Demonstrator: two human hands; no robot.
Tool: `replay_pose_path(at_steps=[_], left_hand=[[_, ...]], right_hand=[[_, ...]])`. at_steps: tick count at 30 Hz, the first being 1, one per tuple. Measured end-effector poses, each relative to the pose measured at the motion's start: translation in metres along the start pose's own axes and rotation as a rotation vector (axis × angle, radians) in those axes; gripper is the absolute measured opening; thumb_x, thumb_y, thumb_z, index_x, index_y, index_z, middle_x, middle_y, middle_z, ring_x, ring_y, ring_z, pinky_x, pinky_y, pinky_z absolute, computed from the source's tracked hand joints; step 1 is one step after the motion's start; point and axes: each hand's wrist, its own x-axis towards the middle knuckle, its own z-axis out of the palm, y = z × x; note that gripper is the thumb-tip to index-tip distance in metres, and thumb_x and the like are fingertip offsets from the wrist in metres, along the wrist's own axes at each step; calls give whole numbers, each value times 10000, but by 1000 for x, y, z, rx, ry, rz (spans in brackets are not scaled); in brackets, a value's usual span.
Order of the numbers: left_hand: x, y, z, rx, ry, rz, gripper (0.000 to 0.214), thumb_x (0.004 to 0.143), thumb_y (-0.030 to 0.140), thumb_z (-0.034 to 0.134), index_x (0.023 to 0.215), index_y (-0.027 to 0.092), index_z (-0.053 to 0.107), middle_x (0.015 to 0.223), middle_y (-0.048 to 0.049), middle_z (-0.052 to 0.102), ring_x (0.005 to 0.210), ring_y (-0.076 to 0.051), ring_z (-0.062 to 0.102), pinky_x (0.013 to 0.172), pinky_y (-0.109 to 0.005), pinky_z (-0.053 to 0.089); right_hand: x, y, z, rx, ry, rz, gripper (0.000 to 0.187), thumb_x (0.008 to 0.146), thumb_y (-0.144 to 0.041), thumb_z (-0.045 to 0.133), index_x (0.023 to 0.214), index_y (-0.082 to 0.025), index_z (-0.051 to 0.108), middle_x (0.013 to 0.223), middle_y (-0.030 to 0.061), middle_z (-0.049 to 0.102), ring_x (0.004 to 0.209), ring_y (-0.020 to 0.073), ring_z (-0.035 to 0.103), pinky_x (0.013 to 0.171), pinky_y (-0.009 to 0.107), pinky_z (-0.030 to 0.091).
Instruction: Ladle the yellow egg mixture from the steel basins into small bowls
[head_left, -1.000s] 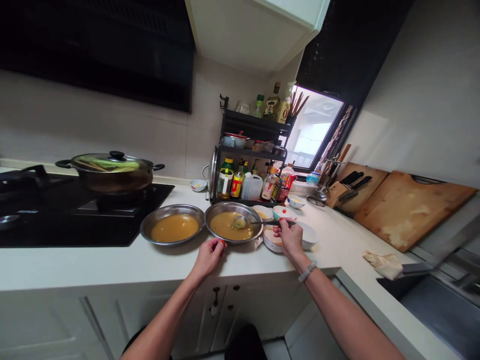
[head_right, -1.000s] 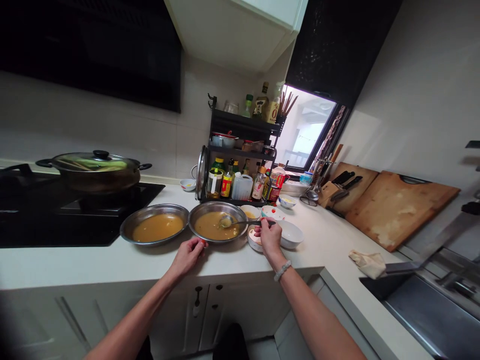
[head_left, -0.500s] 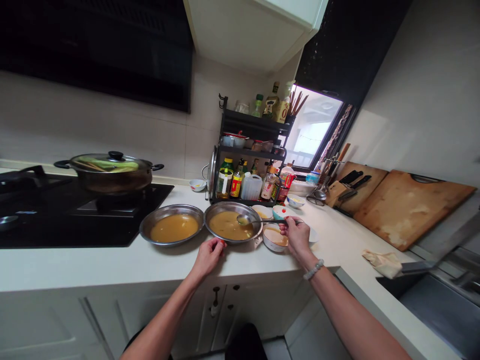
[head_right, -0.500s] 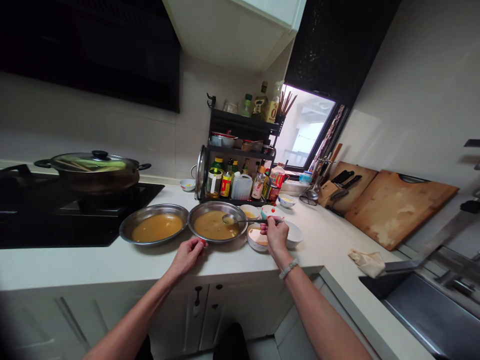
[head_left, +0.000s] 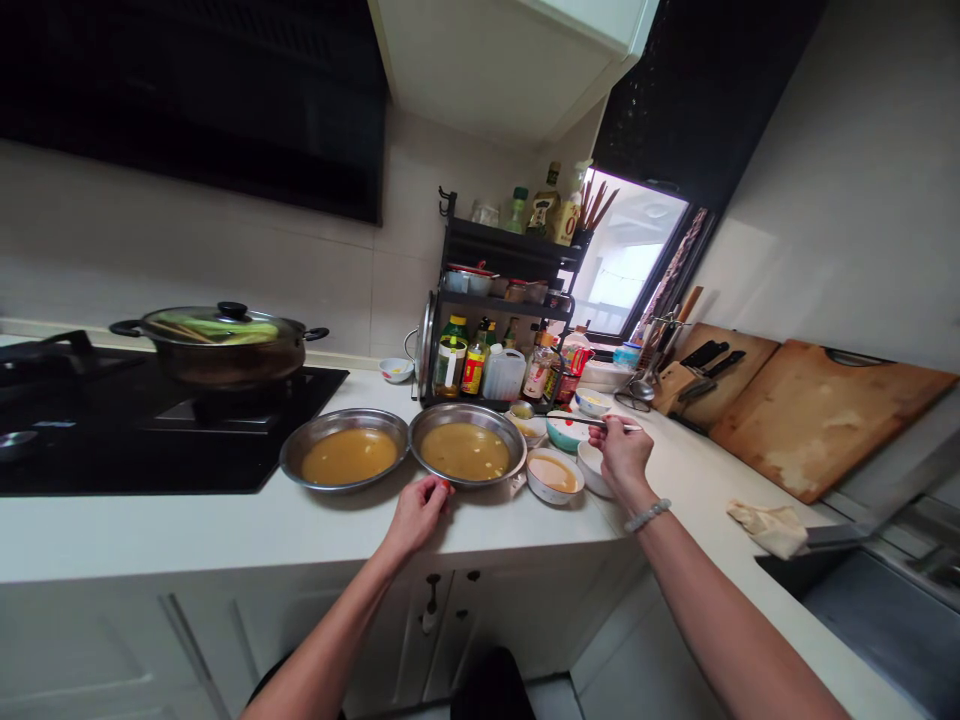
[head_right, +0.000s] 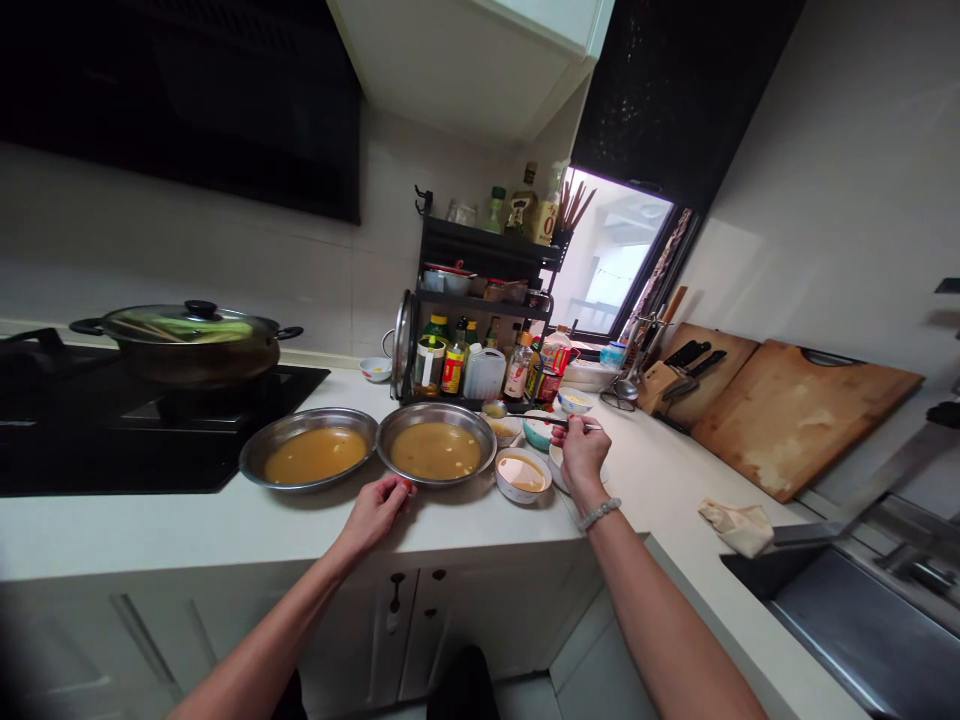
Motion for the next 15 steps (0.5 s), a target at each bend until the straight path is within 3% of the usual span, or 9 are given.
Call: replay_pose_path(at_steps=[6, 11, 15], left_hand=[[0, 1, 0, 5, 8, -9, 311, 796, 421, 455, 727, 165, 617, 560, 5, 586, 534, -152, 523, 537, -244, 370], [0, 2, 0, 5, 3, -17, 301, 799, 404, 453, 725, 161, 614, 544, 10, 574, 518, -144, 508, 522, -237, 356], [1, -1, 0, 6, 6, -15, 303, 800, 403, 455, 726, 158, 617, 546, 8, 574, 525, -145, 509, 521, -234, 356]], right_hand=[[8, 18, -7, -184, -34, -165, 217, 718, -361, 585, 825, -175, 555, 493, -60, 570, 419, 137, 578, 388, 229, 471], [-3, 31, -18, -330, -177, -271, 282, 750, -400, 568, 895, -162, 614, 550, -34, 594, 453, 140, 582, 450, 249, 487], [-13, 32, -24, -336, -305, -370, 266, 754, -388, 594, 912, -182, 653, 729, 3, 645, 532, 123, 588, 546, 263, 513]])
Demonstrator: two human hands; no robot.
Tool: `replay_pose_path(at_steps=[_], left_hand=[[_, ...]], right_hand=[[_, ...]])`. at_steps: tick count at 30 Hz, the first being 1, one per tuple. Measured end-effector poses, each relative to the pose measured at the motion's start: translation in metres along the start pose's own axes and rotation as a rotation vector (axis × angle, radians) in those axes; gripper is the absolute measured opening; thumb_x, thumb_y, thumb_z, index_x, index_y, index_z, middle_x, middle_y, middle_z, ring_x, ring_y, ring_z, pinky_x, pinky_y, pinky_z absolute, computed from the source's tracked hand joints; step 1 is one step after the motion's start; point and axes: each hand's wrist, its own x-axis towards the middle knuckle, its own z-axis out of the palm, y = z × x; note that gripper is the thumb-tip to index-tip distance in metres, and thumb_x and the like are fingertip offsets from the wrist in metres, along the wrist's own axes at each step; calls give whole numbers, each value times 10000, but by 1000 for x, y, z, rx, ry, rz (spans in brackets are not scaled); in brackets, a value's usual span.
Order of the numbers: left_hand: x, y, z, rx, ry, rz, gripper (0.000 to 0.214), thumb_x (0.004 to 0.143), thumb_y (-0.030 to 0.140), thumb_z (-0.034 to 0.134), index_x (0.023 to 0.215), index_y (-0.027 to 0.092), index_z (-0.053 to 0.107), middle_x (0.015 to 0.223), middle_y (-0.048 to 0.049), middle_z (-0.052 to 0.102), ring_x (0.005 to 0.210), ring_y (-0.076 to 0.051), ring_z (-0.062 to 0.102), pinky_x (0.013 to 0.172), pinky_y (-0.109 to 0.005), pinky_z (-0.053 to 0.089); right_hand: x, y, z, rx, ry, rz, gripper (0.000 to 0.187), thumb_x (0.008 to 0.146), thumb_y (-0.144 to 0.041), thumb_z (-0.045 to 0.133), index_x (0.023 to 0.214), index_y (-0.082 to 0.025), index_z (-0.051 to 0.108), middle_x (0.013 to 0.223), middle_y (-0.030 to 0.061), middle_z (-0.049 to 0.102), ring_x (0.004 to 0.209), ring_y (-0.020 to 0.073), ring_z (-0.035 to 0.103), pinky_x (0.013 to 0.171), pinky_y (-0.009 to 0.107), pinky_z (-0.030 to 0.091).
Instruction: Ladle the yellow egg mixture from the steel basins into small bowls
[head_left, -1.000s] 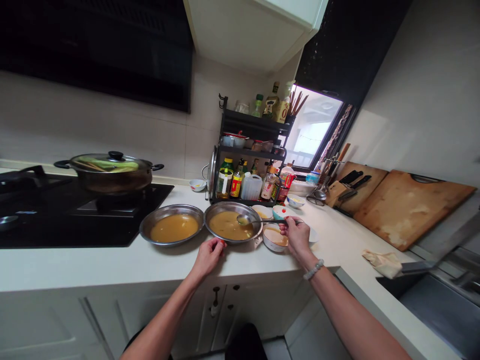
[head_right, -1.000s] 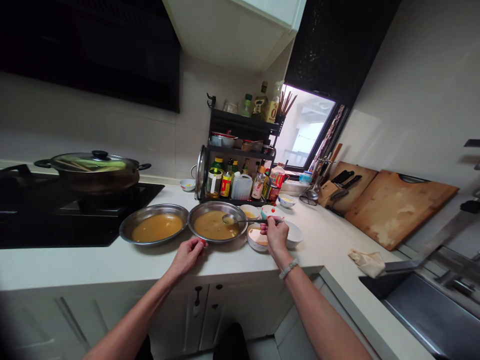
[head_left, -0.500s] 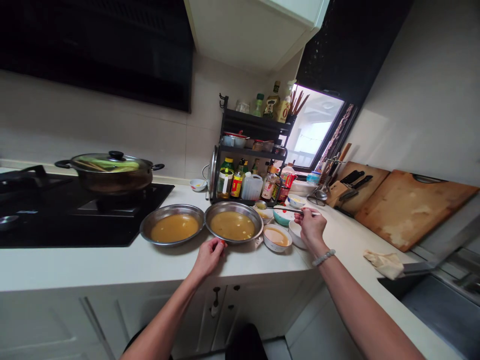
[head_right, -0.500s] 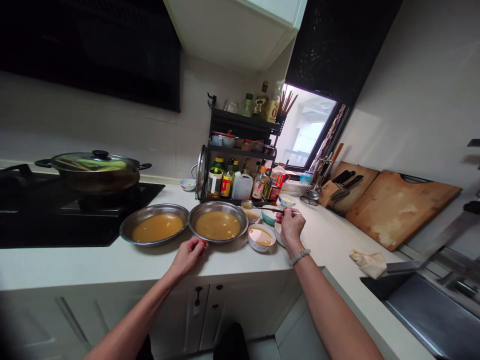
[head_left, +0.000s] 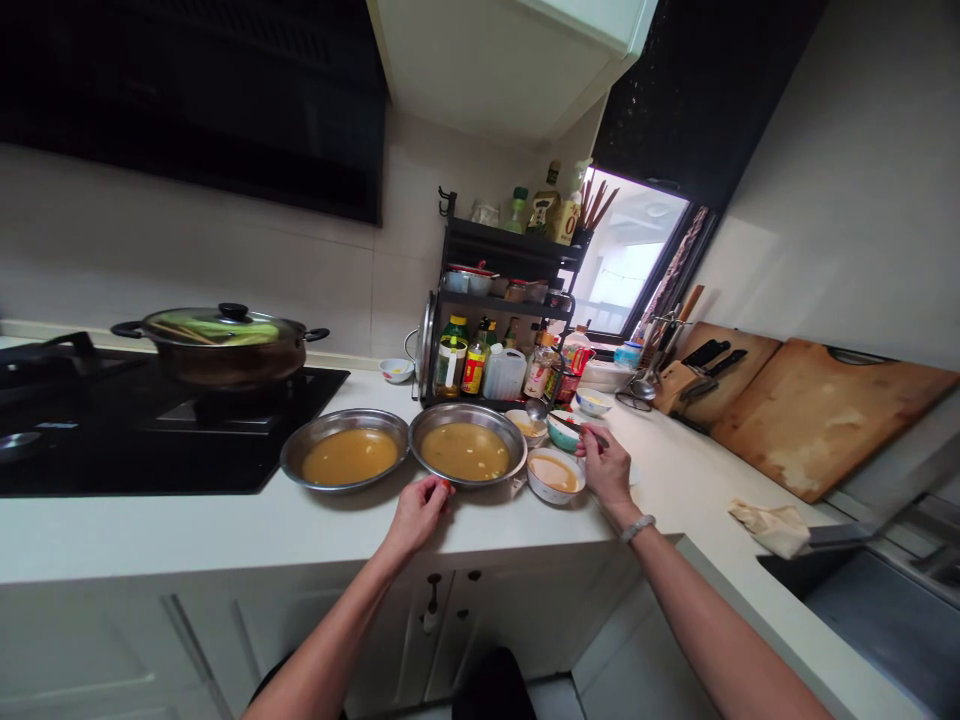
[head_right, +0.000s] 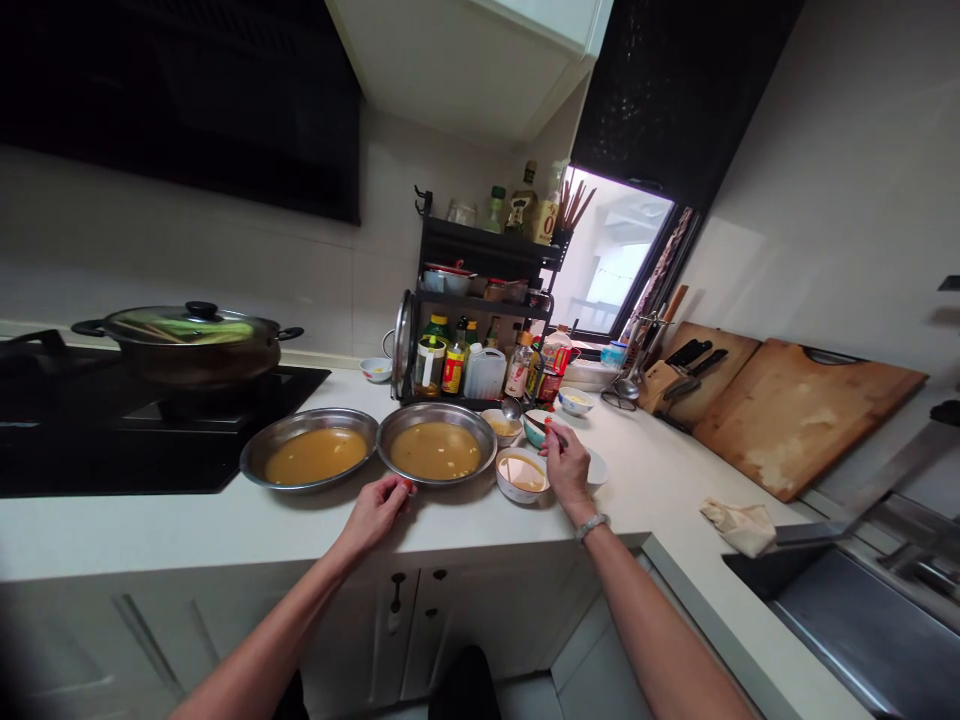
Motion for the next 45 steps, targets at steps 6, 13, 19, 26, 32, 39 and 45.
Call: replay_pose_path(at_steps=[6, 13, 19, 26, 32, 39, 45], left_hand=[[1, -1, 0, 2, -17, -1, 315, 812, 411, 450, 746, 151, 615, 555, 12, 561, 528, -137, 500, 522, -230, 354], [0, 0, 0, 10, -2, 12, 319, 822, 406, 437, 736, 154, 611, 556, 6, 562, 533, -141, 502, 516, -228, 356], [1, -2, 0, 11, 5, 11, 308, 817, 396, 444, 739, 151, 614, 559, 3, 572, 535, -145, 512, 528, -234, 364], [0, 0, 1, 2, -1, -5, 308, 810, 399, 449, 735, 149, 613, 544, 10, 556, 521, -138, 496, 519, -232, 353], [0, 1, 0, 3, -14, 5, 308, 808, 405, 449, 736, 156, 615, 552, 9, 563, 521, -140, 498, 513, -231, 350], [0, 0, 0, 3, -18, 12, 298, 806, 400, 448, 735, 159, 610, 549, 12, 562, 521, -139, 493, 517, -230, 353], [0, 3, 0, 15, -9, 12, 311, 803, 406, 454, 723, 155, 618, 549, 7, 569, 518, -137, 495, 506, -229, 349]], right_hand=[[-12, -19, 7, 47, -91, -149, 260, 824, -400, 545, 942, -189, 642, 763, 23, 635, 563, 136, 600, 543, 285, 538], [-32, -25, 32, 21, -284, -75, 275, 811, -426, 542, 905, -186, 635, 764, 44, 651, 517, 140, 603, 469, 269, 525], [-38, -17, 46, 71, -252, 143, 317, 793, -455, 539, 907, -168, 609, 529, -10, 596, 421, 144, 572, 407, 241, 479], [-28, -18, 44, 286, 24, 421, 257, 672, -376, 645, 800, -168, 563, 456, -27, 584, 383, 136, 550, 357, 221, 467], [-23, -27, 36, 328, 82, 474, 191, 657, -321, 635, 734, -173, 543, 432, -26, 577, 384, 126, 550, 337, 194, 446], [-18, -35, 28, 351, 99, 474, 186, 640, -287, 655, 734, -171, 545, 438, -28, 581, 380, 115, 543, 330, 179, 431], [-9, -37, 22, 379, 134, 486, 175, 627, -264, 653, 731, -172, 546, 447, -32, 581, 386, 114, 544, 324, 172, 413]])
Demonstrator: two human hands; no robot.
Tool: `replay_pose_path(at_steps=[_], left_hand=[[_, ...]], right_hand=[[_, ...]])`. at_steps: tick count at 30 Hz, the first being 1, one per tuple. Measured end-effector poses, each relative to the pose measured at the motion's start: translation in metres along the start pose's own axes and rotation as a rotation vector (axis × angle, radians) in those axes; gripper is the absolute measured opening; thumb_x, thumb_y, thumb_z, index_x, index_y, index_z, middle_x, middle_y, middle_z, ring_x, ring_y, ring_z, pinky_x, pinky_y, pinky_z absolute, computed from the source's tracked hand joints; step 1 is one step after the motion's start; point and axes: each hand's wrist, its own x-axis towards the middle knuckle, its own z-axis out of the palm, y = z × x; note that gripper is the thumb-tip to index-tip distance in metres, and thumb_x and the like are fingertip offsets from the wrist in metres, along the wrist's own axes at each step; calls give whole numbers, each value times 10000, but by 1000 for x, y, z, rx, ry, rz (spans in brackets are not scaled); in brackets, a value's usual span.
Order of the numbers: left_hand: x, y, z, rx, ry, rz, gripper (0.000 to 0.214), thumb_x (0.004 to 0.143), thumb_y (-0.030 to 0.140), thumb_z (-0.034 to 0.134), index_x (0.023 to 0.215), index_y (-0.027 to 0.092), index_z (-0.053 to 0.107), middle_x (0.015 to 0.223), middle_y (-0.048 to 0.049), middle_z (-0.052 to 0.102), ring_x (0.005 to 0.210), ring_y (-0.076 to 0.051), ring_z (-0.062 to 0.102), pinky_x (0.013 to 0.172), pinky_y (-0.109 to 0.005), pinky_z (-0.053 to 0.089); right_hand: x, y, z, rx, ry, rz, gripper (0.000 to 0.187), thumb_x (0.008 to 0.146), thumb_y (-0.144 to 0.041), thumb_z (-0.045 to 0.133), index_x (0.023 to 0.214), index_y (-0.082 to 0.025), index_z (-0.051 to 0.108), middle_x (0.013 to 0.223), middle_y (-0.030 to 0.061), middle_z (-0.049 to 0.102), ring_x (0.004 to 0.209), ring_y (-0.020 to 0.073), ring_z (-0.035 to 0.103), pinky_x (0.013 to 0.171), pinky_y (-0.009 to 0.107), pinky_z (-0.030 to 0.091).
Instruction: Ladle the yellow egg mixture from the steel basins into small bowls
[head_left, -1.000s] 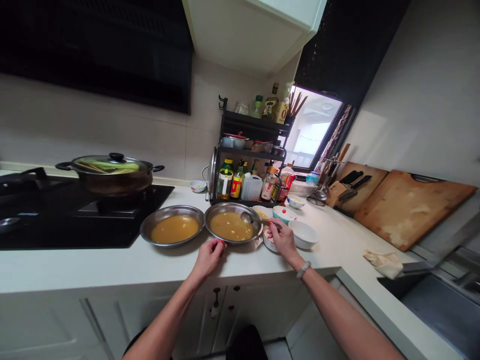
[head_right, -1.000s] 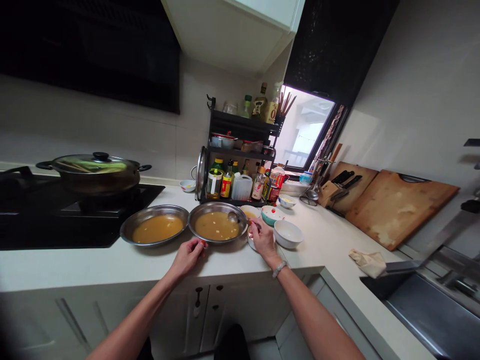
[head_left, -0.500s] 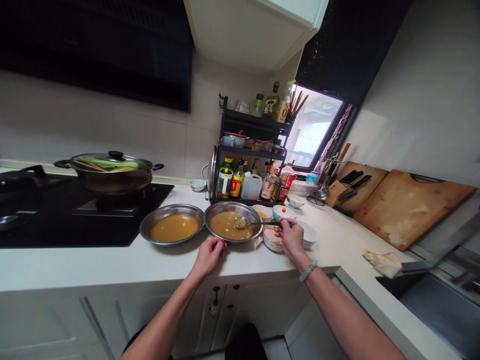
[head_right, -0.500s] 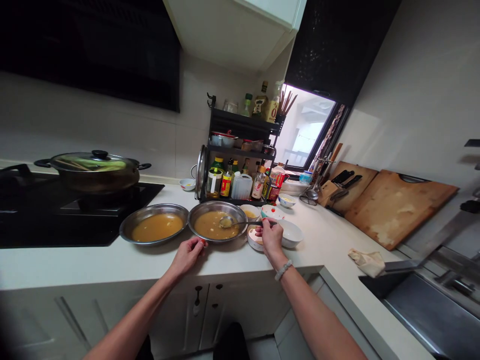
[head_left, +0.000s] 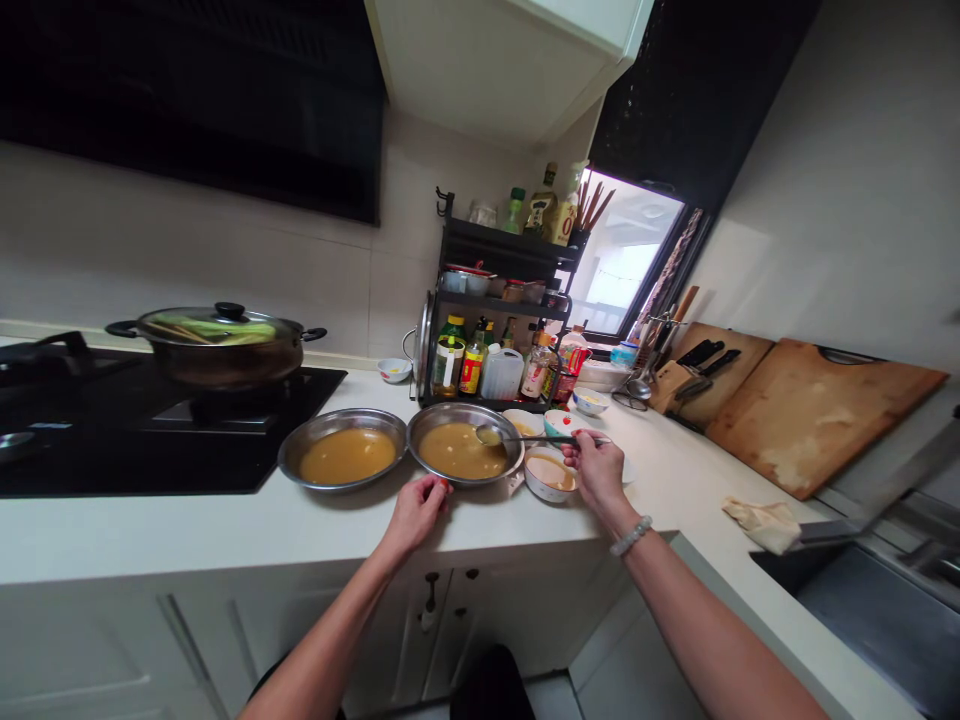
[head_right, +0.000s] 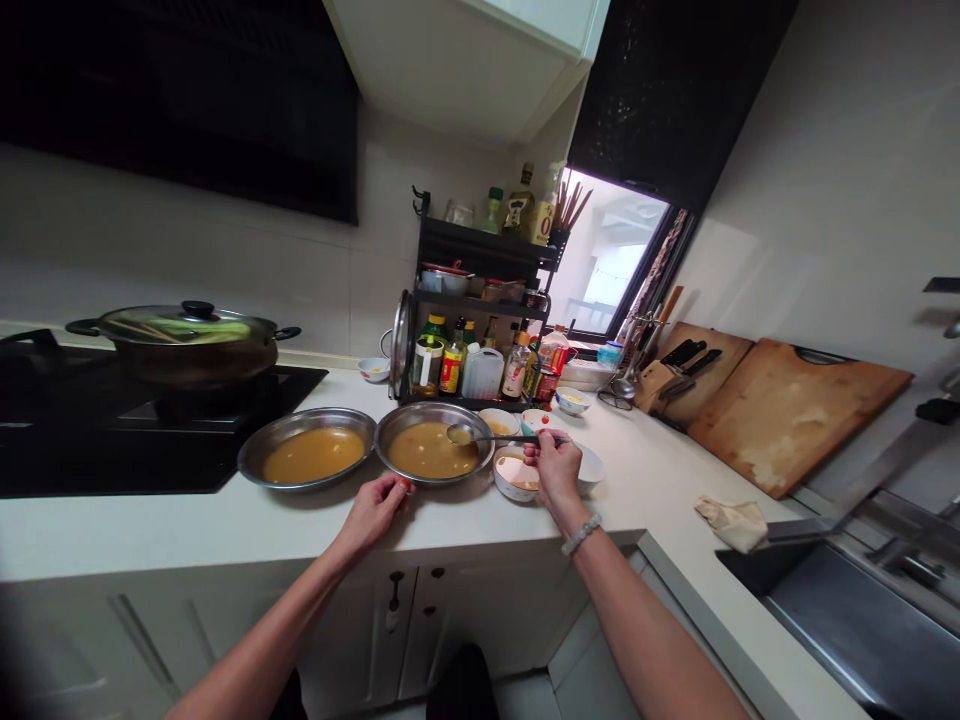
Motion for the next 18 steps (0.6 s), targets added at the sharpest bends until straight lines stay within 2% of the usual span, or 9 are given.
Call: replay_pose_path(at_steps=[11, 15, 18], left_hand=[[0, 0, 0, -18, -12, -14, 322, 802, 432, 452, 728, 159, 604, 557, 6, 560, 528, -144, 502, 525, -238, 359], [0, 0, 0, -16, -9, -10, 320, 803, 423, 450, 735, 155, 613, 549, 5, 563, 522, -145, 498, 522, -238, 355], [0, 1, 0, -10, 1, 2, 313, 804, 407, 449, 730, 153, 617, 551, 3, 570, 526, -144, 502, 526, -237, 357]], right_hand=[[33, -15, -10, 0, 111, -116, 177, 666, -291, 632, 742, -167, 532, 472, -47, 566, 404, 107, 563, 352, 176, 433], [43, -9, -14, -44, 155, -189, 188, 690, -317, 617, 770, -174, 523, 493, -66, 556, 413, 110, 572, 371, 193, 460], [45, 0, -18, -98, 140, -224, 213, 692, -341, 623, 798, -172, 549, 494, -64, 564, 414, 125, 574, 379, 214, 467]])
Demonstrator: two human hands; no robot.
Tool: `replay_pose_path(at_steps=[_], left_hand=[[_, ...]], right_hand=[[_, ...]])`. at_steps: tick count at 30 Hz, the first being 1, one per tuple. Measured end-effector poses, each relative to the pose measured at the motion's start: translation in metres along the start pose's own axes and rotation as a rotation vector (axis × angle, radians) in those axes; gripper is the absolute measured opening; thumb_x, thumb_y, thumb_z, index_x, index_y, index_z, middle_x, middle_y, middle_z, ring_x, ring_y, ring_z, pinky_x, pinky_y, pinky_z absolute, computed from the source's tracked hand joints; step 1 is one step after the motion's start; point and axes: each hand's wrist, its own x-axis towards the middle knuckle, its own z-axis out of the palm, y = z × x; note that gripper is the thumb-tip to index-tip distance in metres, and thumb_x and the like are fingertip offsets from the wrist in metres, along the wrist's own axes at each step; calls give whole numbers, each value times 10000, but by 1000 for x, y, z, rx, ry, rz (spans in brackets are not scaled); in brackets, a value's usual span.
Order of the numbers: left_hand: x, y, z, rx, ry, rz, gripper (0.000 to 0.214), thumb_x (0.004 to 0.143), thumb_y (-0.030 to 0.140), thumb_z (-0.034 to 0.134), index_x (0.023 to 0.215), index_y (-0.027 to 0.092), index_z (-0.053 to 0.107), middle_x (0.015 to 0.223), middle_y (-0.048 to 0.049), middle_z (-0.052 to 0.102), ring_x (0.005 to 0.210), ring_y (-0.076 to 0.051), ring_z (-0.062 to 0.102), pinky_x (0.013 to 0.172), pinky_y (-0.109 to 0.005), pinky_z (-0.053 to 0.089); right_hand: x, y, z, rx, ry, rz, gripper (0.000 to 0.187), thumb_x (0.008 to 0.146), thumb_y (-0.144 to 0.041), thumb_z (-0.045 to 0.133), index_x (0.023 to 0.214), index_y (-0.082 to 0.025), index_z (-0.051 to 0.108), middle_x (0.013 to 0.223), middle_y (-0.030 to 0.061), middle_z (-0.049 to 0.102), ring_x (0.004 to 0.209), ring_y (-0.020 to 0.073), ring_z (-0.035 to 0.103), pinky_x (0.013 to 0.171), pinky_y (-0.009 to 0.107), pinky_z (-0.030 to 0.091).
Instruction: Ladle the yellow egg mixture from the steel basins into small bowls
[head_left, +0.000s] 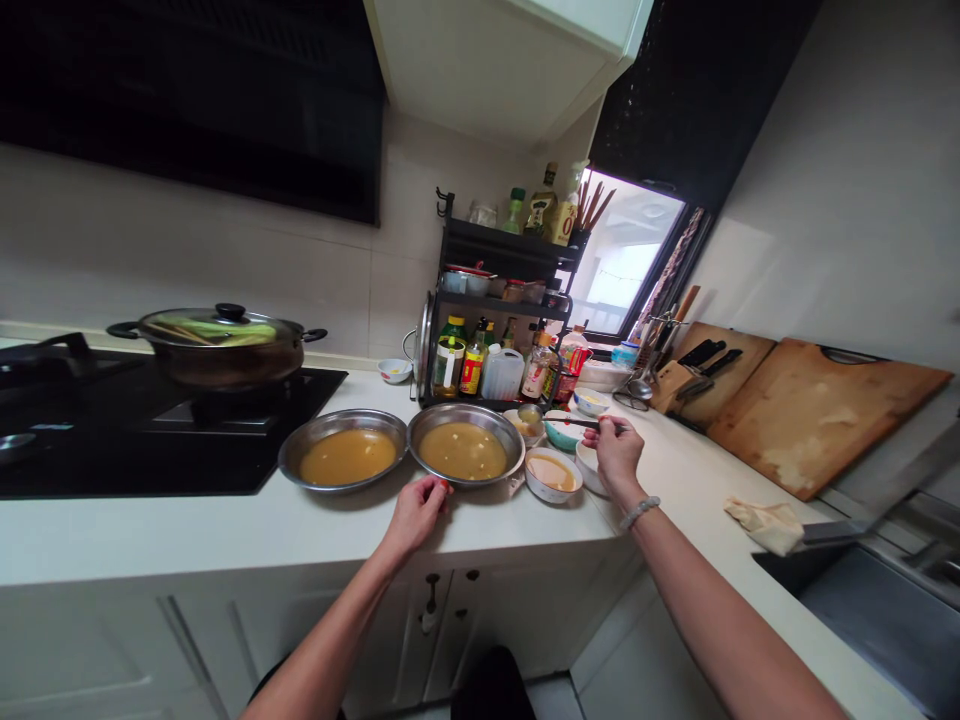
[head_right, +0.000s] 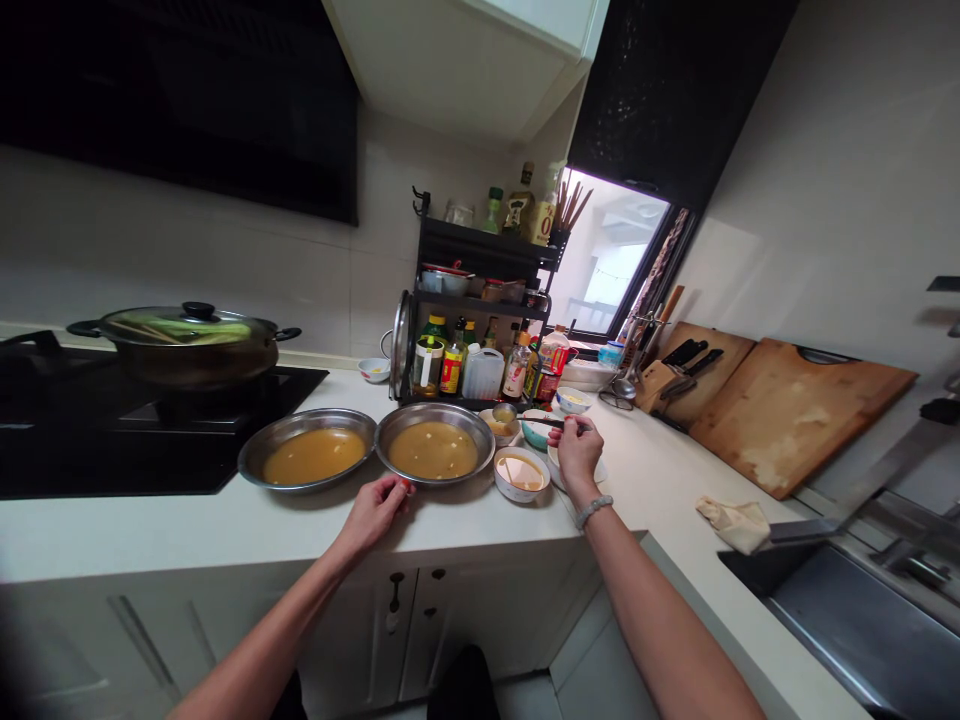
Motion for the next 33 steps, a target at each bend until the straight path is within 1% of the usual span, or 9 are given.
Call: replay_pose_path(at_steps=[5, 7, 13, 17, 22, 24, 27, 30, 33], left_hand=[[0, -2, 0, 7, 8, 4, 317, 810, 414, 445, 725, 159, 612, 544, 8, 570, 524, -144, 508, 530, -238, 366], [1, -4, 0, 4, 5, 3, 323, 810, 423, 447, 730, 157, 613, 551, 7, 574, 526, -143, 513, 538, -241, 372], [1, -5, 1, -25, -5, -5, 328, 800, 444, 457, 729, 160, 607, 594, -3, 589, 550, -151, 528, 543, -245, 381], [0, -2, 0, -1, -5, -24, 328, 800, 444, 454, 741, 161, 610, 577, 0, 576, 545, -152, 524, 540, -245, 375], [0, -2, 0, 4, 12, -17, 326, 786, 443, 453, 723, 168, 617, 546, 1, 578, 527, -155, 513, 530, -246, 364], [0, -2, 0, 2, 14, -13, 323, 786, 437, 453, 723, 167, 619, 545, 1, 581, 524, -154, 513, 533, -247, 363], [0, -3, 0, -1, 19, -13, 321, 792, 431, 451, 727, 163, 615, 545, 3, 574, 530, -154, 515, 538, -247, 363], [0, -3, 0, -9, 11, -18, 317, 794, 425, 449, 731, 161, 613, 544, 8, 565, 526, -149, 507, 534, -243, 358], [0, -3, 0, -7, 6, -14, 319, 795, 425, 448, 734, 160, 616, 547, 8, 565, 524, -147, 500, 530, -240, 356]], right_hand=[[-10, 17, -8, -215, -160, -154, 291, 741, -411, 588, 882, -157, 609, 536, -32, 589, 443, 143, 579, 432, 247, 477], [-16, 19, -11, -236, -228, -211, 304, 753, -417, 584, 913, -163, 628, 599, -17, 610, 485, 140, 583, 485, 261, 495], [-40, 1, -10, -177, -355, -288, 213, 737, -351, 620, 892, -214, 671, 792, 16, 642, 578, 135, 589, 594, 291, 529], [-60, -8, -1, -130, -443, -239, 235, 731, -386, 631, 882, -211, 671, 714, 13, 628, 563, 142, 587, 524, 277, 523], [-79, 3, 6, -161, -514, -139, 314, 733, -461, 622, 883, -188, 656, 588, -12, 607, 457, 125, 567, 456, 244, 501], [-81, 10, 8, -153, -504, -84, 351, 739, -492, 610, 884, -174, 630, 531, -24, 595, 407, 122, 555, 424, 236, 486], [-79, 15, 11, -99, -408, 42, 374, 711, -508, 627, 852, -164, 586, 475, -31, 584, 375, 129, 549, 380, 230, 471], [-74, 13, 13, -34, -281, 133, 336, 691, -463, 650, 817, -165, 562, 456, -30, 584, 372, 128, 548, 353, 216, 465], [-69, 7, 12, 3, -227, 165, 286, 683, -408, 661, 797, -162, 567, 457, -27, 587, 370, 124, 545, 339, 209, 462]])
